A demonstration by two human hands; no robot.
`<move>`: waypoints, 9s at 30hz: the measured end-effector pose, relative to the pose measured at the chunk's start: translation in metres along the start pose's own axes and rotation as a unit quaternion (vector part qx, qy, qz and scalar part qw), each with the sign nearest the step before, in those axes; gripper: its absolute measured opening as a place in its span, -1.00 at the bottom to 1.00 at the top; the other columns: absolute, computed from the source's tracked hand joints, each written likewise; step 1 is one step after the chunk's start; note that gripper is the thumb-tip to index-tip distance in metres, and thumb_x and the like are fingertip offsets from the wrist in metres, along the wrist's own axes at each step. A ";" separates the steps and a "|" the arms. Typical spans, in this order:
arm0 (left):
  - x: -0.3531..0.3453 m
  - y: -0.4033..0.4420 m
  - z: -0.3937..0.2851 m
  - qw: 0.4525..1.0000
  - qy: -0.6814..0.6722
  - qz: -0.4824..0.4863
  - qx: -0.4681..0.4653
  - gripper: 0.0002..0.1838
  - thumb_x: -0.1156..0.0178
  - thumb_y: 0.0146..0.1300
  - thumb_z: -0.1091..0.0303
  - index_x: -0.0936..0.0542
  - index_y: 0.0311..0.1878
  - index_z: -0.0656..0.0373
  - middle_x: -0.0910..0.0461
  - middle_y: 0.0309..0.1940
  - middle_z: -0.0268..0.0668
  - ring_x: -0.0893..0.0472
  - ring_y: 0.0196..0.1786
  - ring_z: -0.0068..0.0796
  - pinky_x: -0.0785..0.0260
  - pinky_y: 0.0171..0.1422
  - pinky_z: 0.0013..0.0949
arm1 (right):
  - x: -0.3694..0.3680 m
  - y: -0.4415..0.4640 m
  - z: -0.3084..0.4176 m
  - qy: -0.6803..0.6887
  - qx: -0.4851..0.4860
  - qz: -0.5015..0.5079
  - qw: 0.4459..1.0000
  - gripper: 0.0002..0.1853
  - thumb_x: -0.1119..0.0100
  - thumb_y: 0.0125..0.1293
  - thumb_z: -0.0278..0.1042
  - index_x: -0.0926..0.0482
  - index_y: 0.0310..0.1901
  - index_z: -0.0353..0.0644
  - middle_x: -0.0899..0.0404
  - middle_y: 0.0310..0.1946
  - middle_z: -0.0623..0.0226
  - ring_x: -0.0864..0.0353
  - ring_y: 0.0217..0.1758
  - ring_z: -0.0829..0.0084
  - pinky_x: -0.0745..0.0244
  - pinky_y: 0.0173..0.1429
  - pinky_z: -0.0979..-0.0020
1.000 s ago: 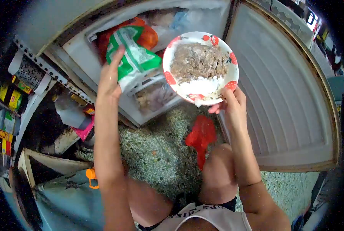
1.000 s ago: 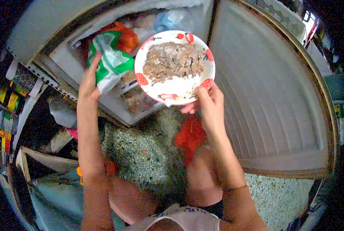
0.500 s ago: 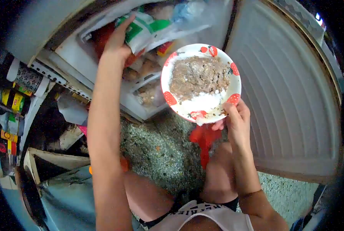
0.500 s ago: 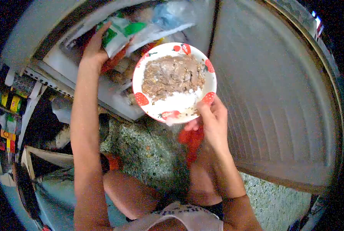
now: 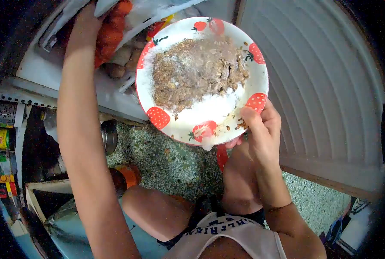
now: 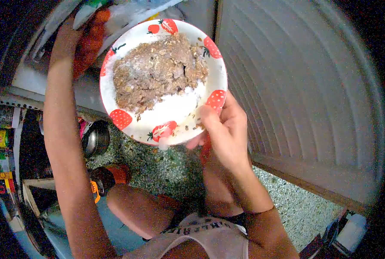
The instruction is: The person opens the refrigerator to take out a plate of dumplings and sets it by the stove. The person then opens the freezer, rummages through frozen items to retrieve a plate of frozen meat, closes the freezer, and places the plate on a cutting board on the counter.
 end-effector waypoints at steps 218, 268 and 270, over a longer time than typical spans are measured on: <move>-0.623 -0.406 -0.292 0.281 -0.087 -0.950 -0.101 -0.39 -0.11 0.06 -0.17 -0.55 -0.28 0.34 -0.51 -0.49 -0.39 -0.37 -0.53 -0.65 -0.19 -0.47 -0.51 | -0.100 -0.051 0.523 -0.089 -0.256 0.943 0.195 -0.71 -0.02 0.15 -0.19 -0.49 -0.24 -0.26 -0.54 -0.39 0.34 -0.49 -0.45 0.56 -0.36 -0.40 0.58; -0.774 -0.899 -0.254 0.179 -0.095 -0.975 -0.084 -0.76 -0.15 0.07 0.31 -0.56 -0.33 0.33 -0.56 -0.47 -0.33 -0.50 -0.39 -0.56 -0.31 -0.28 -0.44 | 0.053 -0.800 0.449 -0.226 -0.320 0.916 0.082 -0.63 -0.15 0.10 -0.15 -0.41 -0.13 -0.21 -0.52 -0.26 0.25 -0.55 -0.27 0.39 -0.47 -0.33 0.42; -0.774 -0.904 -0.258 0.190 -0.092 -0.973 -0.089 -0.75 -0.15 0.08 0.29 -0.56 -0.33 0.32 -0.56 -0.48 -0.33 -0.51 -0.40 -0.56 -0.31 -0.29 -0.44 | 0.055 -0.764 0.476 -0.261 -0.292 0.916 0.087 -0.51 -0.16 0.07 -0.02 -0.38 -0.05 -0.18 -0.49 -0.17 0.24 -0.50 -0.16 0.34 -0.43 -0.18 0.30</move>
Point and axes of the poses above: each hand's wrist, its own y-axis towards the middle knuckle, its own x-axis out of the back of the hand, z = x × y, the point moved 3 cm from there along y, towards the middle knuckle
